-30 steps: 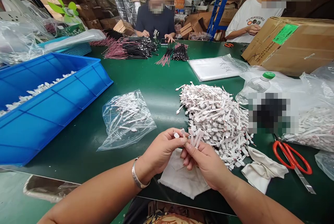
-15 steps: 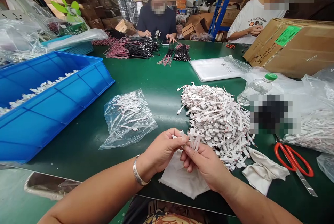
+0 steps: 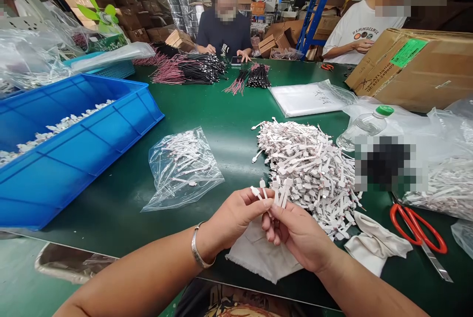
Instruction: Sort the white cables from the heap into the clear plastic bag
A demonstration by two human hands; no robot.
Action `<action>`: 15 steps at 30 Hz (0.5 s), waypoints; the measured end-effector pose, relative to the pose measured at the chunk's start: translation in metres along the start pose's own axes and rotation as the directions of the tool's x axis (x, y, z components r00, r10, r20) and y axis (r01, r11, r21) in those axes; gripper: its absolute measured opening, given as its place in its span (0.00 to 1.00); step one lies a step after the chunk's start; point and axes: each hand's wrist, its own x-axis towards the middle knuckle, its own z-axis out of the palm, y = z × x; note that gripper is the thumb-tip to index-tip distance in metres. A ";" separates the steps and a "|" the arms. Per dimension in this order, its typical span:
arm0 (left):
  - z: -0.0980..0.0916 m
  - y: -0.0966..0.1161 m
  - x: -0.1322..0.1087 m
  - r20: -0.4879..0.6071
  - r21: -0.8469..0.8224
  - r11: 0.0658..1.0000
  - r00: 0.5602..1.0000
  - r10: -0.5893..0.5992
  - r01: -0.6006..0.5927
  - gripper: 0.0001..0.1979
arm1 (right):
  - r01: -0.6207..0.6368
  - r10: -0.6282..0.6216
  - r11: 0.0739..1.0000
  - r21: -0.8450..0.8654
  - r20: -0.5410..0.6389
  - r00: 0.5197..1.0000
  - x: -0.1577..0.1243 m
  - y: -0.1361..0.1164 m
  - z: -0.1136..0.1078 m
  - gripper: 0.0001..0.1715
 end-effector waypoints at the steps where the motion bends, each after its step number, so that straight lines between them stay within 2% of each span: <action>1: 0.000 0.000 0.000 0.003 0.009 1.000 1.000 0.000 0.000 0.15 | -0.011 0.011 1.000 0.017 0.009 1.000 0.000 0.000 0.000 0.16; 6: 0.001 0.003 -0.002 -0.007 0.052 0.999 1.000 0.003 -0.003 0.12 | -0.049 0.047 0.998 0.048 0.044 0.998 0.000 -0.001 -0.003 0.16; 10: 0.002 0.005 -0.002 -0.001 0.083 0.997 1.000 -0.006 0.006 0.15 | -0.048 0.045 0.998 0.040 0.067 0.997 0.000 0.000 -0.004 0.18; 15: 0.000 0.003 -0.002 -0.013 0.076 0.997 1.000 -0.027 0.027 0.13 | -0.069 0.067 0.997 0.024 0.081 0.994 0.000 -0.002 0.000 0.17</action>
